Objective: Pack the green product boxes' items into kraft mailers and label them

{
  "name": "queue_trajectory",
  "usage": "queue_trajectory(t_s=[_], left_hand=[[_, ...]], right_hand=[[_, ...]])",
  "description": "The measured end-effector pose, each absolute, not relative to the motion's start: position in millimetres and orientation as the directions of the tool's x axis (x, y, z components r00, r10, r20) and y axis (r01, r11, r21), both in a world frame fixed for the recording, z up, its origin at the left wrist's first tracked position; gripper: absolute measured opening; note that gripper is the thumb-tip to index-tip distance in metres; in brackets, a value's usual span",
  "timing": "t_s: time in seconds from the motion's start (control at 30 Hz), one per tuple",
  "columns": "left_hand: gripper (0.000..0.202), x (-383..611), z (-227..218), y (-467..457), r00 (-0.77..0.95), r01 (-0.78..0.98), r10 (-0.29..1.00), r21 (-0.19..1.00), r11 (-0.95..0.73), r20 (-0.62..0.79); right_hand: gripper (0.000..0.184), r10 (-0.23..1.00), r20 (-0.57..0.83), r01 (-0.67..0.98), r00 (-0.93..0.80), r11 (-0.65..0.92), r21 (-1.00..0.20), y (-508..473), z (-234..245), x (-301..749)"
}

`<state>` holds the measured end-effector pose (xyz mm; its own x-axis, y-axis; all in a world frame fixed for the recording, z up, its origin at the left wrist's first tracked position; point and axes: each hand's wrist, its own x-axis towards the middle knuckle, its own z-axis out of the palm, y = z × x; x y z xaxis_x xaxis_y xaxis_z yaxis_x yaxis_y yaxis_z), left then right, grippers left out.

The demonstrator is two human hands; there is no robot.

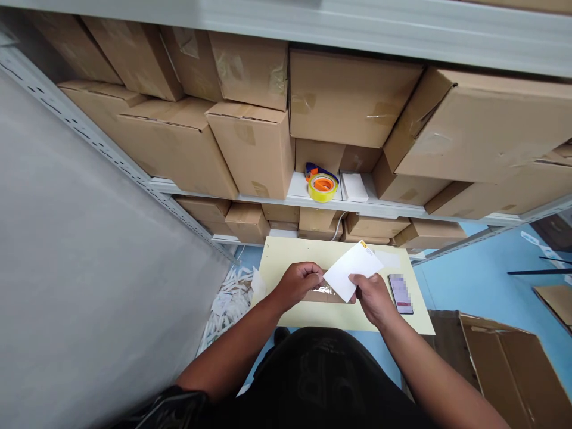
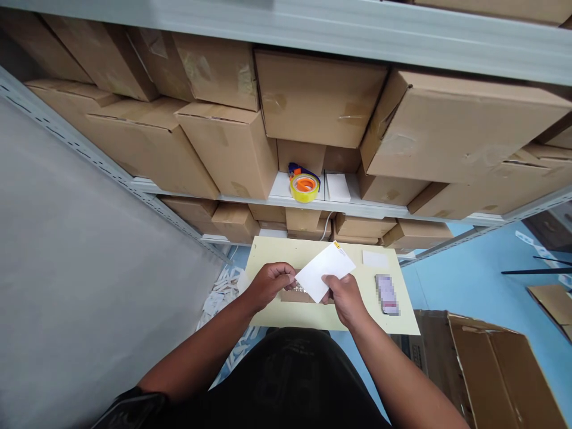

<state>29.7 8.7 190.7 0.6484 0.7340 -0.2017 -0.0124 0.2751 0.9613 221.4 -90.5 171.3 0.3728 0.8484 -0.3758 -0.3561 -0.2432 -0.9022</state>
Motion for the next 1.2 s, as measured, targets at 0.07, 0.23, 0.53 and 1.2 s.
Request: queue_trajectory(t_s=[0.07,0.23,0.53,1.2], left_hand=[[0.013,32,188,7,0.652,0.003,0.732,0.966,0.259,-0.199],[0.01,39,183,4,0.662,0.006,0.728,0.973,0.233,-0.179],[0.017,49,184,-7,0.695,-0.071,0.696,0.946,0.317,-0.181],[0.015,47,184,-14,0.632,0.05,0.774,0.994,-0.093,0.04]], right_hand=[[0.016,0.845,-0.385,-0.35,0.371,-0.257,-0.901,-93,171,224],[0.017,0.84,-0.393,-0.356,0.375,-0.261,-0.897,-97,172,229],[0.029,0.818,-0.528,-0.441,0.229,-0.397,-0.805,-98,162,228],[0.019,0.944,-0.017,0.319,0.328,-0.127,-0.939,-93,201,200]])
